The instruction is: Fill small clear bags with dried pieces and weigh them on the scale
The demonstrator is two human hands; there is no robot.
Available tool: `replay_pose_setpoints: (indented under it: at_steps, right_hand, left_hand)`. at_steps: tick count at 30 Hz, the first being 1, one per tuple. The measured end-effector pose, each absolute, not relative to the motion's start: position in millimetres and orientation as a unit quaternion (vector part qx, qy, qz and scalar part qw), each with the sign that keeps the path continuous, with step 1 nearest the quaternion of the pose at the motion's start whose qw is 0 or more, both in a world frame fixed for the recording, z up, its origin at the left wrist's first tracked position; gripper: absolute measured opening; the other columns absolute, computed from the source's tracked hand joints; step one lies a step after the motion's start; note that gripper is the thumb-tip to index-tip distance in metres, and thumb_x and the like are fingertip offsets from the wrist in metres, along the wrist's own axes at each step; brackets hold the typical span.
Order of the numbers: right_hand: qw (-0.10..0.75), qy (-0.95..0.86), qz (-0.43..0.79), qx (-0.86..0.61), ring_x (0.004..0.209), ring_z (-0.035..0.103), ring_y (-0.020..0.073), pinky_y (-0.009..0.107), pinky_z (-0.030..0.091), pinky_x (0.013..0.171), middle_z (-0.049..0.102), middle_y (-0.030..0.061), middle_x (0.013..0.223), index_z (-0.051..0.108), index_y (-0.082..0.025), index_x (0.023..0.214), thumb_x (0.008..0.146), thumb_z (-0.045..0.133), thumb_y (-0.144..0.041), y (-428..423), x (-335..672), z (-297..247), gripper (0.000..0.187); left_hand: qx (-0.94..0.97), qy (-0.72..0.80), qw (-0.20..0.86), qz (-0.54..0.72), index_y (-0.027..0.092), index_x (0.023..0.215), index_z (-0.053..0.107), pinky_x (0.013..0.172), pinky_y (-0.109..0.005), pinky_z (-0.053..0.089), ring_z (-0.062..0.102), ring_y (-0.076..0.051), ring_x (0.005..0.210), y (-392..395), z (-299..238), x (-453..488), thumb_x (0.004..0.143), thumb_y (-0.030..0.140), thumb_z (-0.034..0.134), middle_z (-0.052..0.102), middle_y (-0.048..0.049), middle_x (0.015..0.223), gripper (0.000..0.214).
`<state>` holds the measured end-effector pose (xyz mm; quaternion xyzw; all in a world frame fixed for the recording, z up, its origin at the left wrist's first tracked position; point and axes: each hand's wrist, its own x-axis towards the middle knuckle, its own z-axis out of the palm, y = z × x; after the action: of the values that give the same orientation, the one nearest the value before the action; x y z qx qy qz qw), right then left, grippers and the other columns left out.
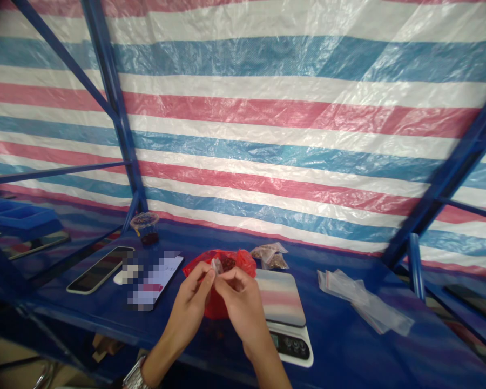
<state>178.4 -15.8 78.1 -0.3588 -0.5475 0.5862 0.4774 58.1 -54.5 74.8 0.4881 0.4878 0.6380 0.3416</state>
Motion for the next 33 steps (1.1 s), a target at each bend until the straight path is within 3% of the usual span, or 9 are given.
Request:
replay_pose_setpoints:
  at_steps: [3,6,9,12,14,22,24,28,33]
  right_hand:
    - [0.53,-0.488,0.576,-0.387,0.071,0.06,0.0198,0.03,0.048,0.068,0.065,0.0014,0.07,0.062,-0.022,0.066,0.078,0.08,-0.049,-9.8,176.1,74.7,0.035]
    - [0.536,-0.506,0.557,-0.383,0.08,0.064,0.0217,0.032,0.051,0.076,0.07,0.0031,0.081,0.066,-0.022,0.078,0.083,0.076,-0.055,-5.7,176.4,75.5,0.035]
    - [0.519,-0.606,0.477,-0.369,0.1,0.066,0.0251,0.036,0.052,0.092,0.074,0.0065,0.103,0.072,-0.023,0.1,0.091,0.067,-0.058,-7.1,178.5,78.0,0.036]
    - [0.474,-0.713,0.354,-0.377,0.135,0.052,0.0285,0.044,0.04,0.115,0.065,0.0071,0.138,0.065,-0.029,0.134,0.089,0.07,-0.046,-10.1,183.6,75.4,0.048]
    - [0.421,-0.758,0.307,-0.393,0.141,0.046,0.0292,0.047,0.035,0.119,0.062,0.0059,0.144,0.059,-0.031,0.144,0.085,0.074,-0.039,-9.8,188.0,70.9,0.061]
    - [0.335,-0.797,0.16,-0.477,0.113,0.066,0.0295,0.05,0.037,0.107,0.074,0.0073,0.121,0.07,-0.026,0.121,0.094,0.064,-0.035,2.6,195.8,57.0,0.028]
    - [0.322,-0.806,0.107,-0.485,0.112,0.066,0.0298,0.049,0.037,0.103,0.072,0.0081,0.12,0.07,-0.026,0.12,0.093,0.063,-0.028,3.3,196.2,53.6,0.028]
    - [0.31,-0.82,0.059,-0.478,0.113,0.064,0.0287,0.045,0.039,0.096,0.071,0.0081,0.119,0.071,-0.028,0.119,0.092,0.058,-0.018,1.9,195.3,48.9,0.031]
    - [0.296,-0.823,0.064,-0.481,0.118,0.058,0.0311,0.047,0.039,0.097,0.071,0.0073,0.127,0.071,-0.028,0.122,0.09,0.055,-0.012,-2.6,189.2,49.5,0.039]
  left_hand:
    - [0.49,0.502,0.324,0.635,0.021,0.077,0.057,0.064,-0.024,0.039,0.05,-0.015,0.066,-51.1,69.1,58.3,0.097,0.051,0.056,0.057,0.0012,0.071,0.037]
    - [0.494,0.505,0.315,0.634,0.02,0.075,0.055,0.065,-0.024,0.04,0.05,-0.014,0.066,-47.3,63.3,60.0,0.097,0.051,0.057,0.056,0.0015,0.07,0.038]
    - [0.423,0.474,0.359,0.684,0.02,0.074,0.052,0.061,-0.023,0.039,0.045,-0.011,0.062,-44.3,61.9,60.7,0.093,0.056,0.063,0.05,0.004,0.067,0.042]
    - [0.303,0.43,0.46,0.716,0.021,0.072,0.045,0.051,-0.02,0.032,0.035,-0.007,0.052,-42.8,63.8,59.1,0.082,0.059,0.073,0.038,0.0091,0.059,0.048]
    - [0.235,0.404,0.508,0.724,0.021,0.072,0.044,0.049,-0.019,0.032,0.035,-0.006,0.05,-41.8,64.6,57.3,0.075,0.057,0.08,0.037,0.0102,0.059,0.051]
    - [0.178,0.431,0.541,0.7,0.02,0.082,0.054,0.041,-0.019,0.031,0.044,-0.006,0.043,-30.6,42.5,59.7,0.067,0.069,0.08,0.055,0.0064,0.062,0.058]
    - [0.194,0.467,0.547,0.667,0.02,0.084,0.057,0.039,-0.021,0.03,0.046,-0.007,0.04,-29.8,32.9,63.5,0.068,0.071,0.078,0.06,0.0036,0.062,0.058]
    - [0.26,0.492,0.562,0.612,0.018,0.082,0.062,0.039,-0.021,0.025,0.041,-0.008,0.035,-34.1,21.6,71.9,0.073,0.074,0.074,0.049,0.0058,0.045,0.058]
    - [0.242,0.473,0.591,0.607,0.018,0.077,0.058,0.039,-0.019,0.019,0.035,-0.005,0.037,-40.9,23.9,81.6,0.065,0.071,0.079,0.046,0.0076,0.046,0.058]
